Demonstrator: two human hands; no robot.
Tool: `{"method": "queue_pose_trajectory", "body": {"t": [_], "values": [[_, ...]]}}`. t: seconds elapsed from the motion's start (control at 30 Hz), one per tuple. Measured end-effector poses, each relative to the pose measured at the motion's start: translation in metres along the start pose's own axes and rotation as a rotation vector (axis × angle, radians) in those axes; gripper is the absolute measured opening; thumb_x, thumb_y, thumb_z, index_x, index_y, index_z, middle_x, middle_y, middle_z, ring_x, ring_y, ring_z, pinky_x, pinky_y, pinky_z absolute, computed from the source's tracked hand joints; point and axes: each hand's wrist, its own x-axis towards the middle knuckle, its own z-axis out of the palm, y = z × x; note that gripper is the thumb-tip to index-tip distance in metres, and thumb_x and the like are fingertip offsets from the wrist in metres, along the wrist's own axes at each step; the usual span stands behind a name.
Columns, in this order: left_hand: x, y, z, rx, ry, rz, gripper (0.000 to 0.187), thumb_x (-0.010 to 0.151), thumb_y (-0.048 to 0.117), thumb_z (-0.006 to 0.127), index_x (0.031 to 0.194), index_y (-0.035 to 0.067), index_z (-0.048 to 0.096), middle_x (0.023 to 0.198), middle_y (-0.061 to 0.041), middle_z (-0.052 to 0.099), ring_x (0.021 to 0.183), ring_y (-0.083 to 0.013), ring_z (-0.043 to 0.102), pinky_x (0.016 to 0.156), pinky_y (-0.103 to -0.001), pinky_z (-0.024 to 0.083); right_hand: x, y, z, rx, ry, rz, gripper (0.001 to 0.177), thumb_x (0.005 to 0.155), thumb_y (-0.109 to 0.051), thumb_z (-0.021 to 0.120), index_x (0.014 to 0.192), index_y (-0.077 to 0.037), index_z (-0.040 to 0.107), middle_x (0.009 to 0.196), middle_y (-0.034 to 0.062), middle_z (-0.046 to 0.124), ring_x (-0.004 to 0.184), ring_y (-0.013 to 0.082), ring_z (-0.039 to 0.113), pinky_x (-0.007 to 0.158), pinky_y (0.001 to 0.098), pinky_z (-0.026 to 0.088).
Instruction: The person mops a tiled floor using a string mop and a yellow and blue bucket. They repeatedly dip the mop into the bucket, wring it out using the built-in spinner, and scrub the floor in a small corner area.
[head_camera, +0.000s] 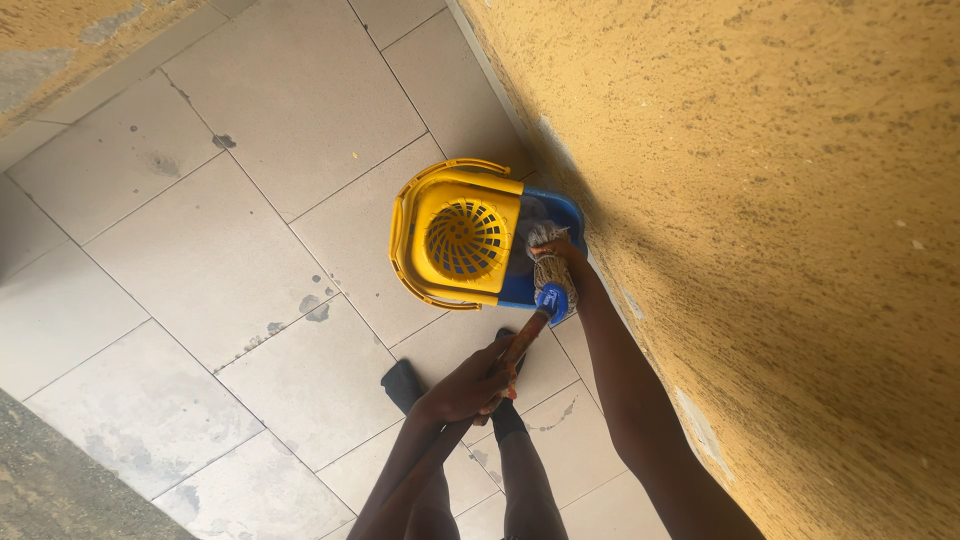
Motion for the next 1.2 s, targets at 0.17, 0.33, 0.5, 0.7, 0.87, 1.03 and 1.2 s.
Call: {"method": "queue_pose_trajectory", "body": {"t": [0.17,0.33,0.5,0.7,0.87,1.03,1.2], "values": [[-0.011,0.011,0.005,0.019,0.010,0.015,0.063,0.099,0.009,0.047,0.159,0.009,0.027,0.071,-0.003,0.050,0.044,-0.0075,0.045,0.039,-0.027,0.043,-0.041,-0.006,0.028,0.089,0.045,-0.095,0.024,0.083,-0.010,0.072,0.100,0.004,0.064,0.093,0.0179,0.073,0.072,0.0267,0.074,0.072,0.0402,0.065],[-0.036,0.020,0.014,-0.039,-0.045,0.027,0.067,0.100,0.009,0.048,0.161,0.008,0.020,0.080,-0.006,0.059,0.046,-0.0073,0.047,0.040,-0.026,0.044,-0.021,-0.024,0.009,0.003,-0.067,-0.020,0.029,0.082,-0.011,0.068,0.104,0.006,0.064,0.103,0.0180,0.074,0.071,0.0254,0.074,0.071,0.0403,0.064],[-0.052,0.020,0.022,-0.014,-0.017,0.010,0.072,0.097,0.007,0.048,0.163,0.010,0.017,0.082,-0.007,0.059,0.045,-0.0088,0.048,0.039,-0.027,0.046,-0.019,-0.031,0.010,-0.081,-0.081,0.041,0.035,0.084,-0.015,0.067,0.114,0.002,0.066,0.109,0.0145,0.074,0.074,0.0238,0.071,0.072,0.0407,0.060],[-0.063,0.023,0.031,0.005,-0.028,-0.007,0.069,0.100,0.011,0.049,0.163,0.011,0.020,0.081,-0.008,0.061,0.044,-0.0081,0.047,0.039,-0.027,0.045,-0.016,-0.016,0.020,-0.315,0.151,-0.291,0.039,0.090,-0.028,0.074,0.123,-0.008,0.067,0.095,0.0085,0.067,0.075,0.0220,0.063,0.068,0.0391,0.053],[-0.071,0.030,0.035,0.032,-0.011,-0.053,0.068,0.101,0.011,0.048,0.163,0.012,0.021,0.075,-0.011,0.056,0.044,-0.0084,0.047,0.040,-0.027,0.046,-0.008,-0.010,0.011,-0.784,0.514,-0.392,0.034,0.089,-0.030,0.068,0.117,-0.010,0.068,0.091,0.0090,0.070,0.075,0.0227,0.066,0.069,0.0371,0.053],[-0.076,0.029,0.041,0.006,0.007,-0.011,0.067,0.098,0.010,0.048,0.161,0.011,0.023,0.080,-0.006,0.062,0.044,-0.0075,0.048,0.039,-0.027,0.044,-0.015,-0.011,0.016,-0.608,0.414,-0.363,0.029,0.086,-0.028,0.063,0.110,-0.012,0.070,0.085,0.0087,0.071,0.072,0.0252,0.067,0.067,0.0378,0.053],[-0.083,0.017,0.050,-0.071,0.012,0.030,0.067,0.100,0.009,0.050,0.162,0.011,0.024,0.081,-0.006,0.059,0.046,-0.0056,0.046,0.039,-0.025,0.042,-0.051,-0.007,0.024,0.002,0.144,-0.106,0.018,0.086,-0.025,0.061,0.090,-0.007,0.060,0.073,0.0148,0.064,0.063,0.0334,0.068,0.061,0.0506,0.058]]}}
